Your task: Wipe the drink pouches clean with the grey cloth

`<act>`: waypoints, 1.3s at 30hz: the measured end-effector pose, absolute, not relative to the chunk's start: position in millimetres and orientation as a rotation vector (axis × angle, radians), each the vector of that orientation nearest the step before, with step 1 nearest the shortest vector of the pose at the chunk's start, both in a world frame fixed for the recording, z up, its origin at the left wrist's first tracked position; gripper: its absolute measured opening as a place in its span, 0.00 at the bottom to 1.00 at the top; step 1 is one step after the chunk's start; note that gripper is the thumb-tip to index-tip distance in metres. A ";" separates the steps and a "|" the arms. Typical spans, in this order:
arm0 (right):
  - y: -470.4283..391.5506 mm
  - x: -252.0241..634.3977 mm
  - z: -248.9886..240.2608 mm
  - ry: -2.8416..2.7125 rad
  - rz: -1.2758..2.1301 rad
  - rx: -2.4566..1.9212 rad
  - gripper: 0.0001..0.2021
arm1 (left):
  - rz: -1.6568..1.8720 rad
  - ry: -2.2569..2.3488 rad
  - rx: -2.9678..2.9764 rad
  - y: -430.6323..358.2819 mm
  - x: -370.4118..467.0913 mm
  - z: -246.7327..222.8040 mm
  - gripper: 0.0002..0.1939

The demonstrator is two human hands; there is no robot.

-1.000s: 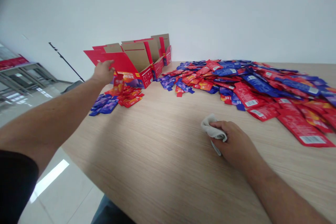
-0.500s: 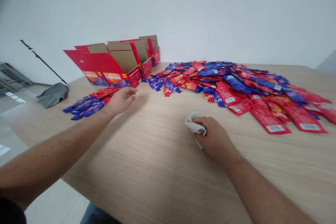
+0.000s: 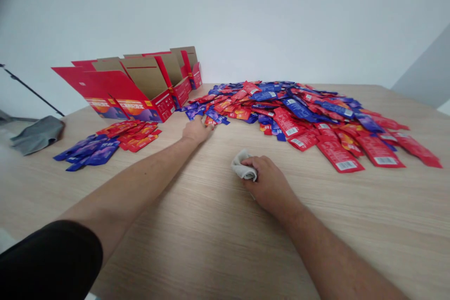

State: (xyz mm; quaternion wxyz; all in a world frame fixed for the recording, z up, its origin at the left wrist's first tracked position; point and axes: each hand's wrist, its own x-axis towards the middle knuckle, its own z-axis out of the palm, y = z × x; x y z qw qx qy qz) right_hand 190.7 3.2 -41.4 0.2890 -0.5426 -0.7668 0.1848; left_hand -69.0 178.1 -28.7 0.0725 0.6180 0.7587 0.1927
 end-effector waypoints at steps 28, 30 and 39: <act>8.6 185.5 -42.4 -2.013 0.536 -1.415 0.16 | 0.939 1.990 1.799 100.0 -121.0 -1.9 0.26; 9.1 186.2 -40.5 -1.990 0.563 -1.400 0.15 | 1.027 1.905 1.851 82.0 -116.5 7.8 0.25; 6.5 202.9 -20.4 -1.885 0.991 -1.296 0.17 | 1.372 1.413 1.764 49.9 -67.6 7.4 0.24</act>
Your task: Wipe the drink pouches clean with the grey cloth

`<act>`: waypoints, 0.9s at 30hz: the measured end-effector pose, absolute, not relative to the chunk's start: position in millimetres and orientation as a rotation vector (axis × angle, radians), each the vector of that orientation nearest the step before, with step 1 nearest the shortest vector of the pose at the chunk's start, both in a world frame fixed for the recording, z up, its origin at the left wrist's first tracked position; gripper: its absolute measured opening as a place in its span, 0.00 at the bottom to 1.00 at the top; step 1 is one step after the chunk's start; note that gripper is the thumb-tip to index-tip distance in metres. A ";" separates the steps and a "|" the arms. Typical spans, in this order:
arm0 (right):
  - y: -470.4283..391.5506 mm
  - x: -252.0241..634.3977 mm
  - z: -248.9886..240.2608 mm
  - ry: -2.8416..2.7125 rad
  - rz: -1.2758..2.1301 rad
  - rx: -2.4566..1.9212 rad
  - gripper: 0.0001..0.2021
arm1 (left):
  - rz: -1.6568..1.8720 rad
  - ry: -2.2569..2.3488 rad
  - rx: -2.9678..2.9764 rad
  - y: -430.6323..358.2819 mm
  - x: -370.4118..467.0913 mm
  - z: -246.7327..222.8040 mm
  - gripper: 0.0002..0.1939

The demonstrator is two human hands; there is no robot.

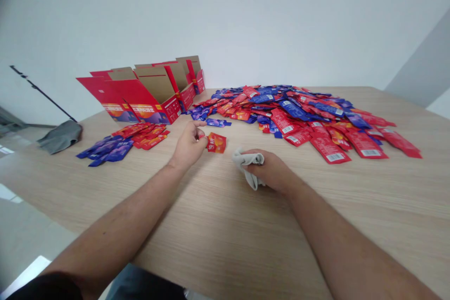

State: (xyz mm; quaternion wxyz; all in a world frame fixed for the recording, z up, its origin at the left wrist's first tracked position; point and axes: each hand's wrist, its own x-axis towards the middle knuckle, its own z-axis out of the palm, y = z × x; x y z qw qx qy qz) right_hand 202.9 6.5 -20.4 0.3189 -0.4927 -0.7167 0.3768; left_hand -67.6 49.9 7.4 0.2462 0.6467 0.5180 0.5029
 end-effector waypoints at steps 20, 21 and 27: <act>-14.6 188.9 -8.3 -1.893 1.440 -1.137 0.13 | 1.321 0.930 1.201 31.1 -50.7 -22.7 0.20; -17.7 184.5 -9.9 -1.858 1.465 -1.120 0.12 | 1.315 0.933 1.155 29.8 -49.3 -21.7 0.20; -37.6 157.5 -20.3 -1.450 1.739 -1.141 0.20 | 1.307 0.982 0.816 24.5 -42.6 -13.4 0.21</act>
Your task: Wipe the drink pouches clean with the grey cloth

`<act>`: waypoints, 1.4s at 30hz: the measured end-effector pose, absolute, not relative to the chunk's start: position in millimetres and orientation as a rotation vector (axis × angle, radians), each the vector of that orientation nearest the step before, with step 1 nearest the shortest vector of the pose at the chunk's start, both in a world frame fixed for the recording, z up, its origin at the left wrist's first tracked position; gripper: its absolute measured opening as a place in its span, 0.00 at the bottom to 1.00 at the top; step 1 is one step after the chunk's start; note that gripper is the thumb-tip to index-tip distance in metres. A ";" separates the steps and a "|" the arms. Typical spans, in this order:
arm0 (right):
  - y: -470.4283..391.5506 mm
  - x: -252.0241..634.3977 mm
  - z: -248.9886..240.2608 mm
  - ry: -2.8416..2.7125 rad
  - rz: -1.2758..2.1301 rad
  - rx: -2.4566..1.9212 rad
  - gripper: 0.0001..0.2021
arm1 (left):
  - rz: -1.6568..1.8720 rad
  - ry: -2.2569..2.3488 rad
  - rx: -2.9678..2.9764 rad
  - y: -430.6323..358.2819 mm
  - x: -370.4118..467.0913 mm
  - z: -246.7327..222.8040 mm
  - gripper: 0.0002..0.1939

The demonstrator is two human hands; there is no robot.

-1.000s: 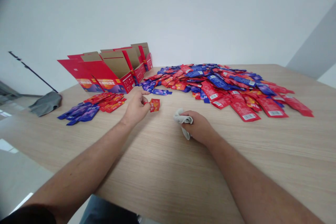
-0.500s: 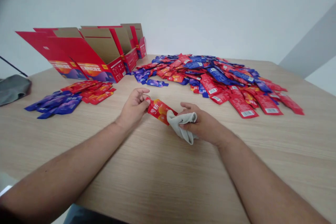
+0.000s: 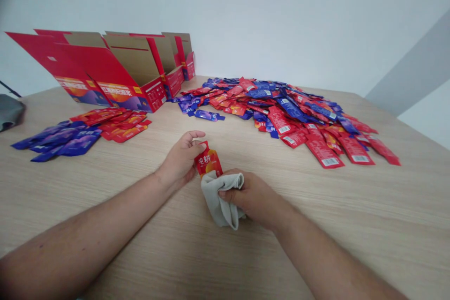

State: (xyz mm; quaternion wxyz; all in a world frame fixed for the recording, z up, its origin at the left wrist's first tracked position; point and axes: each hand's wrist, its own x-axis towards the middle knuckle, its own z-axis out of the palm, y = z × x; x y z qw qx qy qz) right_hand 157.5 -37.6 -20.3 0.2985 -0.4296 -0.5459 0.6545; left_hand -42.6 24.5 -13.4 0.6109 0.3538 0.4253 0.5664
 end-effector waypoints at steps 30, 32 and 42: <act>-35.7 173.4 -4.5 -1.035 2.103 -0.988 0.22 | 0.911 0.682 0.407 3.4 -31.9 -14.3 0.13; -31.9 184.5 4.1 -1.068 2.109 -1.030 0.22 | 0.919 0.707 0.400 3.8 -32.4 -13.6 0.16; -25.2 178.5 -1.3 -1.383 0.654 -1.271 0.11 | 0.727 0.669 0.506 -5.5 -31.3 -9.8 0.39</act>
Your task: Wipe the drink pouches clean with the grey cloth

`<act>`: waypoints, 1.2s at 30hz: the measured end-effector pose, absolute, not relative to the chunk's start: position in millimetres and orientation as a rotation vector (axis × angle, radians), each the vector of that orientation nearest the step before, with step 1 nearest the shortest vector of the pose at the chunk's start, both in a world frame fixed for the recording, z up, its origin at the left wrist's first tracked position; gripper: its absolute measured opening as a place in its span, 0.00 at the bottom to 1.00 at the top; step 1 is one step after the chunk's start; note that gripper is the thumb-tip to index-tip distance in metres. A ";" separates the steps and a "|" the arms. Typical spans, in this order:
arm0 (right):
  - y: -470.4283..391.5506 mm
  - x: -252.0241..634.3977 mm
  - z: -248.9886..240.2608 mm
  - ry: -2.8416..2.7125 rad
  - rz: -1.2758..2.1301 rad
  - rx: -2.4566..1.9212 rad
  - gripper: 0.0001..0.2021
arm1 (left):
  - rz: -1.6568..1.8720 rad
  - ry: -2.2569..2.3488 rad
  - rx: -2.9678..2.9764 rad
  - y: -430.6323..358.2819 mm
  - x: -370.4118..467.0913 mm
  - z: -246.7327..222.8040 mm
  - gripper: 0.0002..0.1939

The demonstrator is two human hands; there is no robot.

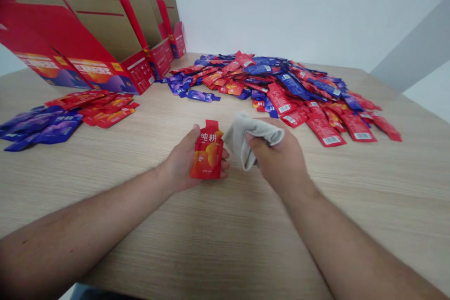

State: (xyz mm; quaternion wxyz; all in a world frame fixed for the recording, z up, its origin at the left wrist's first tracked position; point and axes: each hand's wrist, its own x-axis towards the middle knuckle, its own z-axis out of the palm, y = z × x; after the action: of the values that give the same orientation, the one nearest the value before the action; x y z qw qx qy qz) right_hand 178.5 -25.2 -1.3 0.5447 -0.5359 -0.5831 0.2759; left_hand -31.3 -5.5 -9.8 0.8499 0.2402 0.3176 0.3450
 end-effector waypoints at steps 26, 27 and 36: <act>-37.9 163.9 -10.9 -2.202 0.111 -1.022 0.24 | 0.780 0.740 0.739 -14.1 -24.9 -23.0 0.34; -37.2 164.4 -11.3 -2.176 0.099 -1.044 0.22 | 0.742 0.745 0.745 -13.4 -26.0 -23.5 0.35; -35.6 163.7 -13.9 -2.190 0.136 -1.013 0.17 | 0.747 0.734 0.746 -14.0 -26.3 -21.5 0.36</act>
State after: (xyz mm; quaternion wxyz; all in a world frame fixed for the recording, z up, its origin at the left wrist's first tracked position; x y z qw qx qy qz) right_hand 163.7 -35.6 -13.9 0.3547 -0.3920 -0.8472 0.0526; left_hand -26.3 -14.0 -21.5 0.8004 0.3478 0.3422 0.3482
